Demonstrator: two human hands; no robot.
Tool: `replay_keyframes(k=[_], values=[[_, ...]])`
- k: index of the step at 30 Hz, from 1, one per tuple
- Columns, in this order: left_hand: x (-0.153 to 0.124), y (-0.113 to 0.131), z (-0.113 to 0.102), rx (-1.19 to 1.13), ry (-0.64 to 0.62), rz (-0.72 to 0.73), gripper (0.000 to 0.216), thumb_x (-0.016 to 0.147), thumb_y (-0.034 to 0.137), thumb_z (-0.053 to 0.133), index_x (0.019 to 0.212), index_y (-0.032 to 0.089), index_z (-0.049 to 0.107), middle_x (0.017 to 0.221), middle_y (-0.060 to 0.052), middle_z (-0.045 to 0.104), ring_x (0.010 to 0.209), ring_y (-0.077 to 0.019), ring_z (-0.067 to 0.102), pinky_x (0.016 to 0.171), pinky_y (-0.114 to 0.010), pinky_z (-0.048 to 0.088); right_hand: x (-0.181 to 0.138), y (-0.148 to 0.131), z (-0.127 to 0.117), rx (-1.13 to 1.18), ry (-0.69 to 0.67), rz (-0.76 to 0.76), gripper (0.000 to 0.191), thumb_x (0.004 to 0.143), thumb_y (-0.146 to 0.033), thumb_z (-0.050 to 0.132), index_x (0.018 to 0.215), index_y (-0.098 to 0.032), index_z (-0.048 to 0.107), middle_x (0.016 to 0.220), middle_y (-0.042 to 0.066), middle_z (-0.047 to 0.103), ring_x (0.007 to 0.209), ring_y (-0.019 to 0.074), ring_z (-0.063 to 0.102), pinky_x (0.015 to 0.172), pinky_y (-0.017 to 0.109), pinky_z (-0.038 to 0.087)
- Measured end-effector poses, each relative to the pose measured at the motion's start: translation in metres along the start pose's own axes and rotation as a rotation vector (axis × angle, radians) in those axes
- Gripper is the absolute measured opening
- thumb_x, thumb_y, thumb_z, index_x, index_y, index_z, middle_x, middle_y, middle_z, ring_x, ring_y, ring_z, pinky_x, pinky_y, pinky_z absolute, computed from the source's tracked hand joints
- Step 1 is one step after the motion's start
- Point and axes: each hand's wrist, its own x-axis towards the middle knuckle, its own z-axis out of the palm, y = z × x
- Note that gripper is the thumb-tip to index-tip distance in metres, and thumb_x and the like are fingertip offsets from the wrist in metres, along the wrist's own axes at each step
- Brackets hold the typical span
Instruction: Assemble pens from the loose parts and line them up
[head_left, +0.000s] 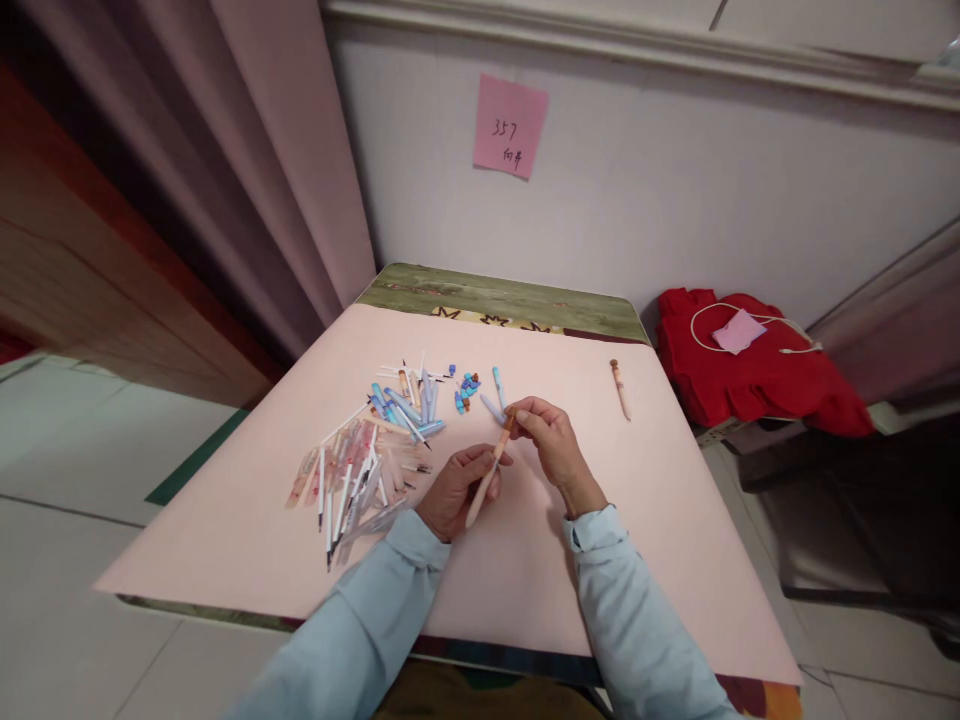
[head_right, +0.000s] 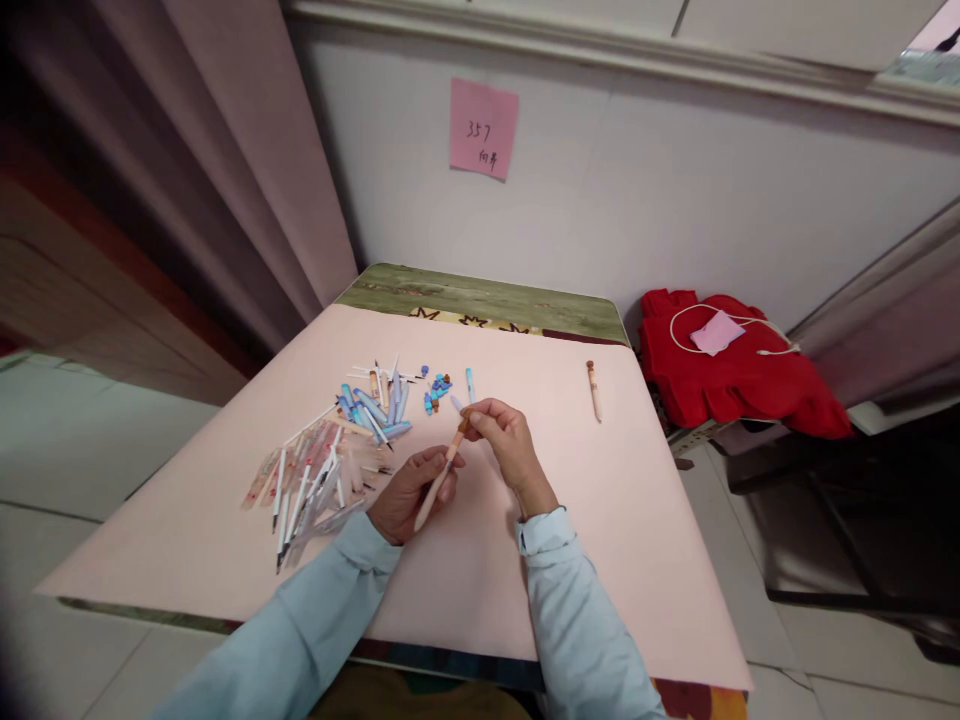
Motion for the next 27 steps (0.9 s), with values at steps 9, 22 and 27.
replay_keyframes(k=[9,22,27], values=[[0.001,0.001,0.008,0.016,0.038,0.05,0.03,0.071,0.04,0.081,0.082,0.013,0.073,0.056,-0.002,0.06,0.049,-0.0067,0.049,0.048,-0.018,0.029,-0.003,0.0,0.003,0.019,0.02,-0.015,0.025,0.085,-0.037,0.066,0.101,-0.021,0.076,0.078,0.002,0.068,0.069,0.013,0.057,0.069,0.027,0.047],[-0.001,0.0,0.008,0.041,0.043,0.025,0.031,0.071,0.04,0.08,0.079,0.011,0.074,0.054,-0.003,0.06,0.047,-0.0064,0.047,0.047,-0.019,0.027,-0.002,0.007,0.007,0.055,0.059,0.016,0.026,0.081,-0.044,0.07,0.088,-0.02,0.077,0.077,0.002,0.068,0.068,0.0126,0.056,0.068,0.026,0.048],[-0.001,-0.001,0.007,0.011,0.022,0.01,0.029,0.073,0.039,0.079,0.079,0.012,0.072,0.055,-0.003,0.062,0.047,-0.0075,0.049,0.047,-0.019,0.03,-0.002,0.012,0.011,0.171,0.029,0.096,0.03,0.079,-0.049,0.071,0.088,-0.02,0.074,0.077,0.002,0.065,0.07,0.0131,0.057,0.068,0.026,0.048]])
